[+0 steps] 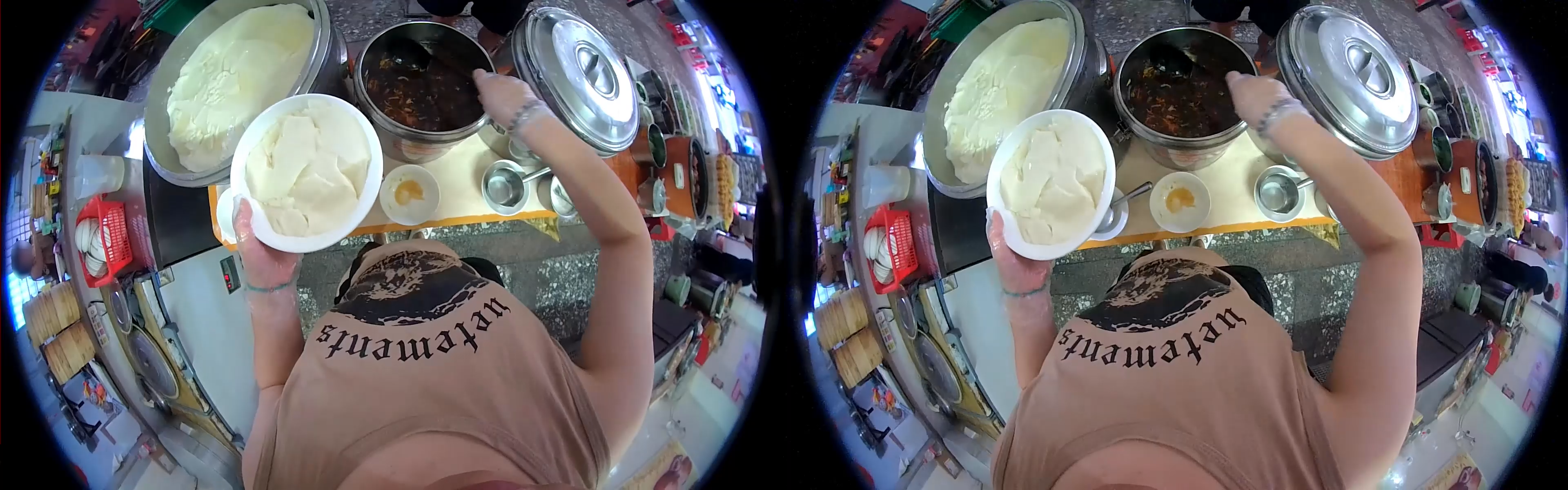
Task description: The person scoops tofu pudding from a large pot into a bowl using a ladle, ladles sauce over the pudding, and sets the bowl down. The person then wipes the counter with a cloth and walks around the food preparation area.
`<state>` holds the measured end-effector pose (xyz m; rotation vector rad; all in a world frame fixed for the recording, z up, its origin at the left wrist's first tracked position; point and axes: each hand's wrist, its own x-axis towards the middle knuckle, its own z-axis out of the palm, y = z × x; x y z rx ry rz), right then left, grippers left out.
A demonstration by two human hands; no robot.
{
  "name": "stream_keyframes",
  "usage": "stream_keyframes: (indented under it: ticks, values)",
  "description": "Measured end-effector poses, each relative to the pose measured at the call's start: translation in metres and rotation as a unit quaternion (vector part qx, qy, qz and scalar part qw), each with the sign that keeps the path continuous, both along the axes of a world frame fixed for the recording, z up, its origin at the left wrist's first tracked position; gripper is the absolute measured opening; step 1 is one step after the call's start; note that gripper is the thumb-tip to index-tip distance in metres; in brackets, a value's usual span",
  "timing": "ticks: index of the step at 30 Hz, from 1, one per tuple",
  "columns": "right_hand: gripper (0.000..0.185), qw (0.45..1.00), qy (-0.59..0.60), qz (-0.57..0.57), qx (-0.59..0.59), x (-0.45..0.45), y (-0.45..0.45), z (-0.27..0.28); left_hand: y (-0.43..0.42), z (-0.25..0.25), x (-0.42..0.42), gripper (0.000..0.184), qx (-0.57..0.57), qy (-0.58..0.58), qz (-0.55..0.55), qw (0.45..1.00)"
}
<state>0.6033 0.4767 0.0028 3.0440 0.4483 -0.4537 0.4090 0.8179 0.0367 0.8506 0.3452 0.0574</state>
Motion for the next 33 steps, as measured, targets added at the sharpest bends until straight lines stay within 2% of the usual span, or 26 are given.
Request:
stream_keyframes:
  ticks: [3, 7, 9, 10, 12, 18, 26, 29, 31, 33]
  values:
    - [0.024, 0.999, -0.018, 0.033, -0.030, 0.003, 0.026, -0.015, 0.002, -0.003, -0.001, 0.055, -0.018, 0.004, -0.001, 1.000]
    - [0.026, 0.995, 0.021, 0.035, -0.088, 0.022, 0.056, -0.040, 0.005, -0.004, 0.000, 0.055, -0.011, 0.014, 0.004, 1.000]
    - [0.023, 0.956, 0.172, 0.108, -0.214, 0.030, 0.071, -0.029, 0.007, -0.005, -0.001, 0.056, -0.021, 0.012, 0.004, 1.000]
    - [0.023, 0.955, 0.171, 0.109, -0.215, 0.034, 0.070, -0.037, 0.007, -0.005, -0.001, 0.056, -0.031, 0.009, 0.002, 0.999]
    - [0.028, 0.966, 0.161, 0.036, -0.202, 0.041, 0.065, -0.057, 0.010, -0.007, -0.001, 0.056, -0.026, 0.004, 0.000, 1.000]
    - [0.033, 0.939, 0.237, 0.086, -0.234, 0.053, 0.051, -0.050, 0.013, -0.007, -0.002, 0.057, -0.020, -0.001, 0.005, 1.000]
    - [0.040, 0.930, 0.262, 0.105, -0.234, 0.049, 0.048, -0.052, 0.016, -0.008, 0.003, 0.057, -0.019, -0.006, -0.011, 1.000]
    - [0.041, 0.941, 0.264, 0.094, -0.188, 0.043, 0.043, -0.038, 0.014, -0.004, 0.001, 0.057, -0.012, -0.023, -0.024, 0.999]
    - [0.041, 0.946, 0.258, 0.088, -0.174, 0.033, 0.043, -0.018, 0.013, -0.003, 0.001, 0.057, -0.045, 0.003, -0.023, 0.999]
    - [0.041, 0.952, 0.257, 0.079, -0.146, 0.030, 0.036, -0.016, 0.010, -0.001, 0.003, 0.056, -0.075, -0.024, -0.035, 0.996]
